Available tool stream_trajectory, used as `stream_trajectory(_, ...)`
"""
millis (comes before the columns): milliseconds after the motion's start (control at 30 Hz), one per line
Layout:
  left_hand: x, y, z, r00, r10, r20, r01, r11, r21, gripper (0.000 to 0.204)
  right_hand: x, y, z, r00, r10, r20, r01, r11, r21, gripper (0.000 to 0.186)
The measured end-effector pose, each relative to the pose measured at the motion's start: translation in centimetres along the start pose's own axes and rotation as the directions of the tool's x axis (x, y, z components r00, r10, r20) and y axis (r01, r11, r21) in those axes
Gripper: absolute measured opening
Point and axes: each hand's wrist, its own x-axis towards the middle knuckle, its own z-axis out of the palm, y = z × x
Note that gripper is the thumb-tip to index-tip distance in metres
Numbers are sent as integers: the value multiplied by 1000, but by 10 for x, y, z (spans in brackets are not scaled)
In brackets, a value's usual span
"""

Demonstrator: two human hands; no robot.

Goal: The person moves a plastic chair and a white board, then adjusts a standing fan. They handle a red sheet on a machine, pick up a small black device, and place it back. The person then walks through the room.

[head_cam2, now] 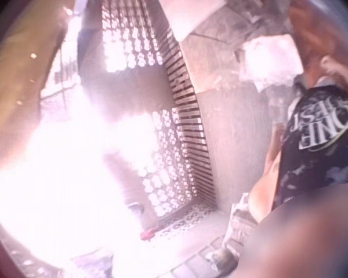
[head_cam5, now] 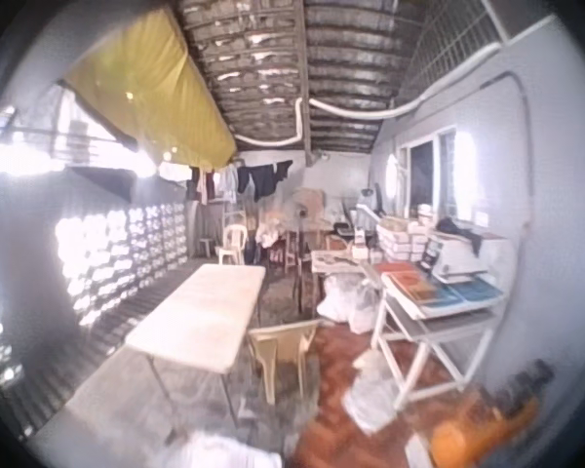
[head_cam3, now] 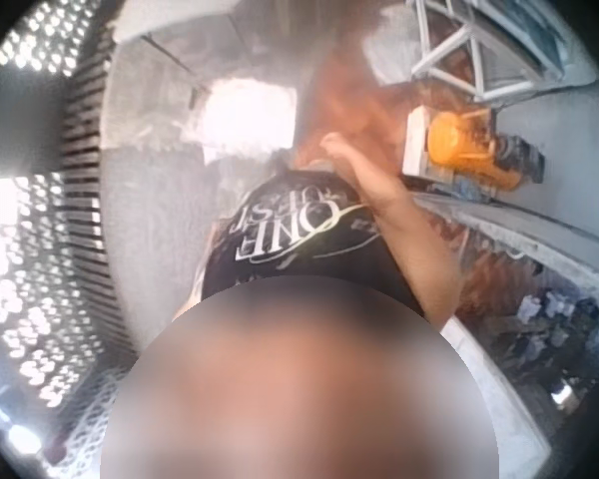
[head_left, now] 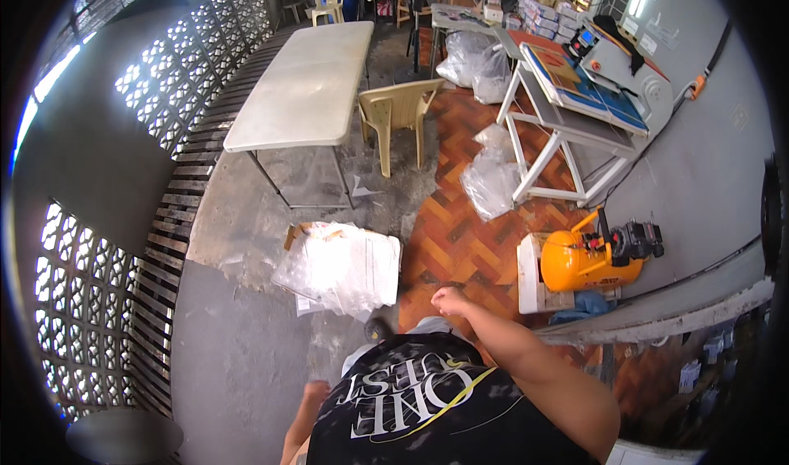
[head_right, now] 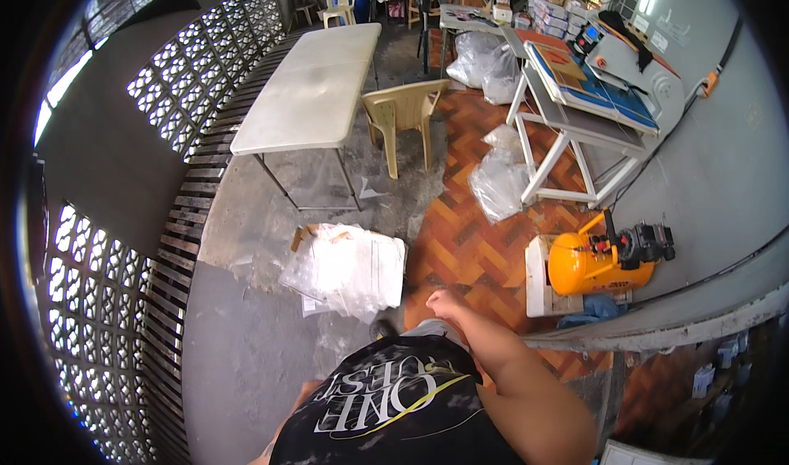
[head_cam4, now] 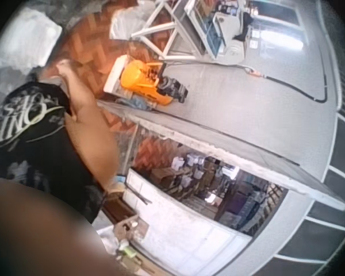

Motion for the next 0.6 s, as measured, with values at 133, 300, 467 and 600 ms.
stream_trajectory(133, 35, 75, -83, 981, -34, -191, -54, 899, -435, 25, 39, -44, 16, 985, -147, -89, 123, 966, -228, 23)
stream_trajectory(300, 37, 125, -126, 960, 54, -275, -100, 983, -154, 20, 66, -28, 13, 994, 4, -112, -7, 1000, -30, 23)
stream_trajectory(467, 66, 147, -102, 987, 61, -152, -94, 971, -221, 19, 65, 46, -2, 979, 196, 56, -171, 940, -295, 25)
stream_trajectory(600, 117, 186, -79, 998, -51, 25, 50, 998, 43, 21, 47, 82, -17, 982, 170, 83, -96, 824, -558, 21)
